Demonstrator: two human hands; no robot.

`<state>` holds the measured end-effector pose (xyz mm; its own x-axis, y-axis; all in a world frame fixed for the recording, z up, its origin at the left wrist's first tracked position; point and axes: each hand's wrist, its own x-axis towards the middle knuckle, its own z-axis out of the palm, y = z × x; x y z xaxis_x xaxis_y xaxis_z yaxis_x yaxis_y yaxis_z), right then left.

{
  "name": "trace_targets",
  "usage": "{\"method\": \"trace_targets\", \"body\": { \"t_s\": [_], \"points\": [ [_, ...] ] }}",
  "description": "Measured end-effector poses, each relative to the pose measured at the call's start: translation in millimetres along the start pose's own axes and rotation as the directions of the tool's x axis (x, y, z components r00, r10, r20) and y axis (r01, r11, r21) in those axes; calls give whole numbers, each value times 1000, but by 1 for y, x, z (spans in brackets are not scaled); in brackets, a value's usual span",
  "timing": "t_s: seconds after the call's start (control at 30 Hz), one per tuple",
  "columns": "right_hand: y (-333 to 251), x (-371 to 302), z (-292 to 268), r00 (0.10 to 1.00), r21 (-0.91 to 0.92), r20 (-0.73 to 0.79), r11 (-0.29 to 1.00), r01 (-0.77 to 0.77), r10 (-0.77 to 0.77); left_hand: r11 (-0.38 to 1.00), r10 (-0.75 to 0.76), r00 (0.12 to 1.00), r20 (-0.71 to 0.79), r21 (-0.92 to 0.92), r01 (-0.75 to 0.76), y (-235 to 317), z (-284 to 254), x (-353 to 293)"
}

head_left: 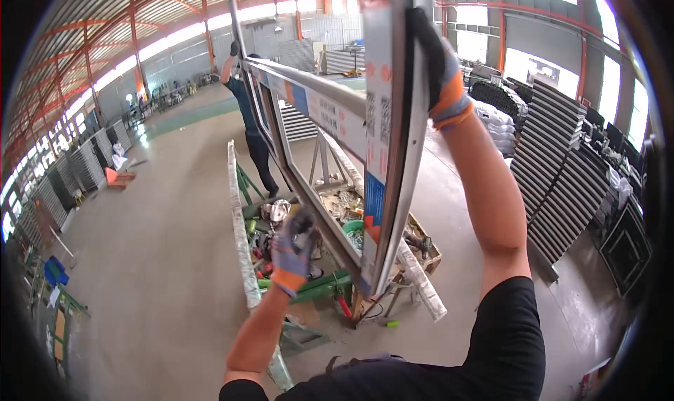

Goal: Assembling, drilling, and stacking metal window frames in a fabrication environment.

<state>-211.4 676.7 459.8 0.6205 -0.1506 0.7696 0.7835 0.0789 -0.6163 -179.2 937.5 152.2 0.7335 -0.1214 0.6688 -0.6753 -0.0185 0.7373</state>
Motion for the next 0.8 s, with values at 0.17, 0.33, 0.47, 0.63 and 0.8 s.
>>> {"method": "trace_targets", "body": {
  "t_s": [0.17, 0.33, 0.47, 0.63, 0.8],
  "points": [
    [27, -14, -49, 940, 122, -324, 981, 151, -104, 985, -163, 959, 232, 102, 143, -25, 74, -87],
    [23, -51, -134, 910, 141, -415, 989, 52, 11, 920, 18, 1000, 26, 390, -26, -9, 85, -119],
    [43, -75, -279, 995, 188, 91, 982, 19, -36, 868, -42, 997, 68, 496, 2, -15, 77, -149],
    [124, -166, -313, 966, 234, -219, 969, -83, 136, 783, -177, 977, 116, 618, 68, -9, 41, -177],
    [154, -230, -319, 891, 445, -196, 847, -291, 409, 596, -342, 909, 239, 803, 13, 15, -1, -156]
  ]
}}
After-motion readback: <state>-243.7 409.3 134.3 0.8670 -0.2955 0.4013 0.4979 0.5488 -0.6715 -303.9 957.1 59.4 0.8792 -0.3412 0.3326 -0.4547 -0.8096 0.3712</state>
